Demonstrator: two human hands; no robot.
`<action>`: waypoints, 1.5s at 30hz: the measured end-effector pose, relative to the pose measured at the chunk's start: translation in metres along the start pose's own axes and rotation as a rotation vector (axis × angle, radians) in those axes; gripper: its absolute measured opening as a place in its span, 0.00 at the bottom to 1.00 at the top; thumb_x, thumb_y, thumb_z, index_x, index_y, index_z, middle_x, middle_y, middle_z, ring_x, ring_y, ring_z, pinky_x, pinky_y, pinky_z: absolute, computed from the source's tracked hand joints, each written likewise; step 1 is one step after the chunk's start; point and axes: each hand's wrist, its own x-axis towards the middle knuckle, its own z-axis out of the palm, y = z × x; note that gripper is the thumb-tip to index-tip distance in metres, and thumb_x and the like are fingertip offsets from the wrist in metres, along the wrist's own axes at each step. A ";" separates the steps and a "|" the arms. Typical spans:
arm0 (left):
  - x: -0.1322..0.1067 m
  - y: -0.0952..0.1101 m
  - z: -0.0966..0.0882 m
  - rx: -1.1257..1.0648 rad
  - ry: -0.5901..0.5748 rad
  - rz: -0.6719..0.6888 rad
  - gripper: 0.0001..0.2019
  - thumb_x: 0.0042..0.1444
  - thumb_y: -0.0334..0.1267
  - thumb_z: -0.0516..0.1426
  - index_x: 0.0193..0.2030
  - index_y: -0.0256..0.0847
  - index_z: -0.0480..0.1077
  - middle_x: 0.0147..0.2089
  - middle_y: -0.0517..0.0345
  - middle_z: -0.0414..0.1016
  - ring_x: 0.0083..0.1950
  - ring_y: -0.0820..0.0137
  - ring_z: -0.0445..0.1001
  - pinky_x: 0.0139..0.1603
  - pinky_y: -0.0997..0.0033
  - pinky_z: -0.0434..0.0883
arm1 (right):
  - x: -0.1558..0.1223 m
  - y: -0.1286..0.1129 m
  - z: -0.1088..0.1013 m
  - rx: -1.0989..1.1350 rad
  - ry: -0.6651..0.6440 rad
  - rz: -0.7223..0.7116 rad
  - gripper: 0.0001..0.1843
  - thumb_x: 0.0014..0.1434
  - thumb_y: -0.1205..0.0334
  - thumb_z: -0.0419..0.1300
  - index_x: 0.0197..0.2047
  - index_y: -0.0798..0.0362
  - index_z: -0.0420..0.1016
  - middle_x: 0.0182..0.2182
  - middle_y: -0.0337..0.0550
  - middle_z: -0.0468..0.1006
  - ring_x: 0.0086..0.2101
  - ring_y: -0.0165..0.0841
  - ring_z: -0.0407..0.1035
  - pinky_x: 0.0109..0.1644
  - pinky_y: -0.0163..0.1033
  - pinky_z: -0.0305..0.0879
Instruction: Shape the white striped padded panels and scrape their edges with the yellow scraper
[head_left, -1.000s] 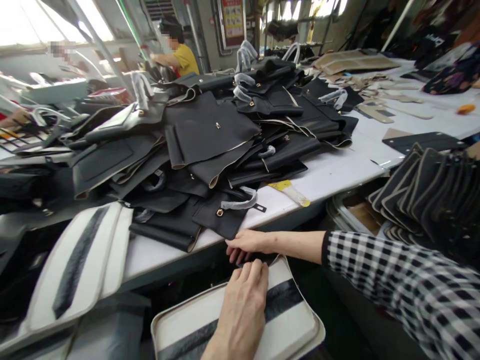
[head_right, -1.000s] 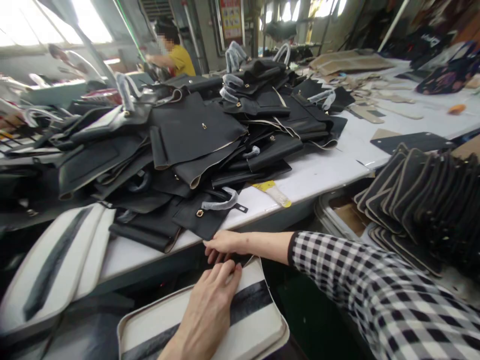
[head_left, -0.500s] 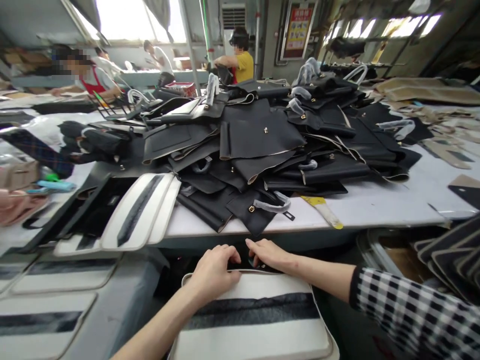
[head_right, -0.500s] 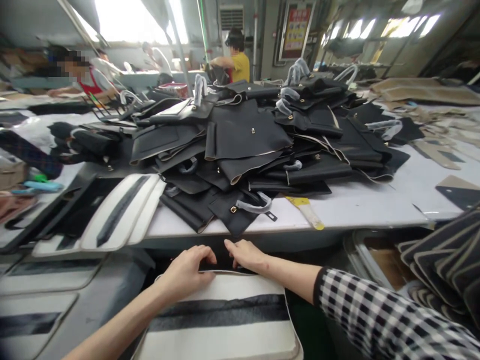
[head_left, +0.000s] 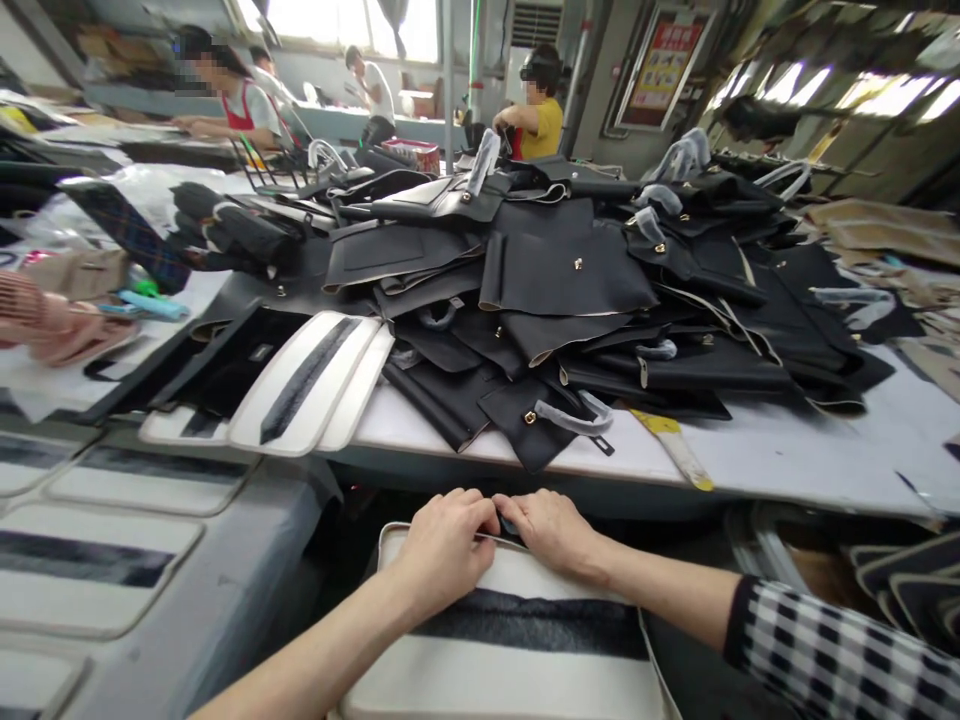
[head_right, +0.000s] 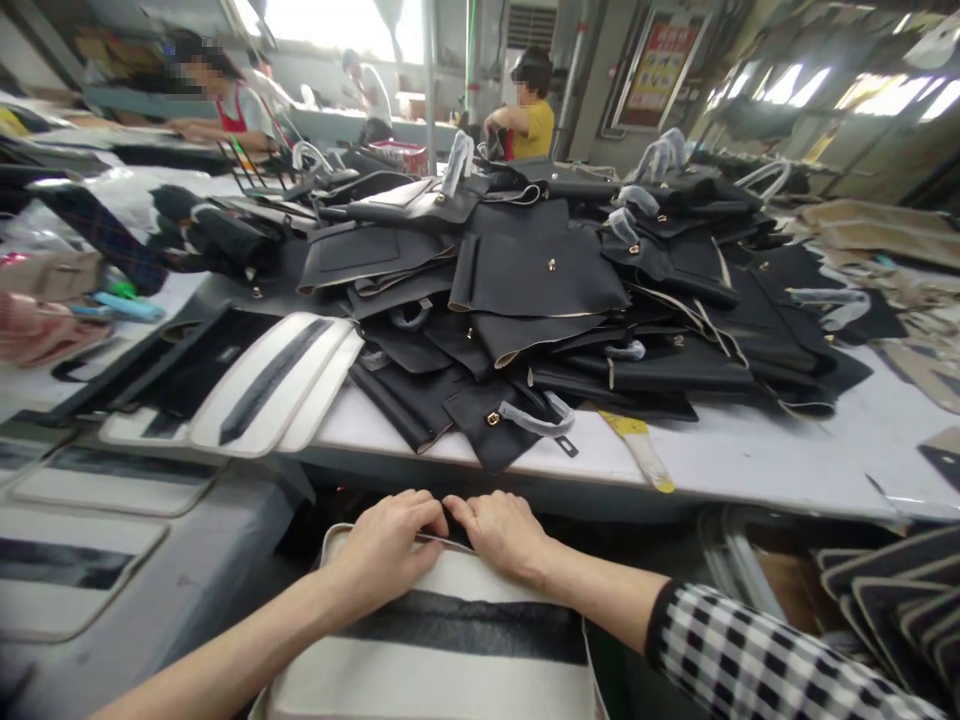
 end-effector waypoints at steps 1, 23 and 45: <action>0.001 -0.001 -0.001 -0.025 -0.011 -0.022 0.09 0.48 0.28 0.53 0.32 0.46 0.72 0.37 0.63 0.75 0.42 0.67 0.72 0.43 0.67 0.64 | -0.001 0.001 -0.002 -0.025 -0.007 -0.014 0.34 0.71 0.44 0.33 0.44 0.45 0.79 0.39 0.44 0.83 0.40 0.42 0.76 0.39 0.40 0.60; 0.010 -0.042 -0.011 -0.543 -0.137 -0.326 0.12 0.42 0.37 0.58 0.34 0.41 0.79 0.28 0.61 0.77 0.30 0.69 0.71 0.27 0.73 0.60 | 0.007 0.001 -0.006 -0.204 -0.031 -0.224 0.33 0.73 0.49 0.31 0.43 0.43 0.78 0.37 0.39 0.83 0.35 0.38 0.76 0.31 0.38 0.50; -0.005 -0.054 0.021 -0.943 0.064 -0.348 0.12 0.42 0.38 0.65 0.35 0.35 0.80 0.29 0.57 0.78 0.30 0.70 0.68 0.31 0.72 0.60 | 0.024 -0.011 0.003 -0.278 -0.056 -0.376 0.22 0.72 0.58 0.38 0.52 0.42 0.73 0.42 0.39 0.83 0.38 0.40 0.77 0.31 0.38 0.52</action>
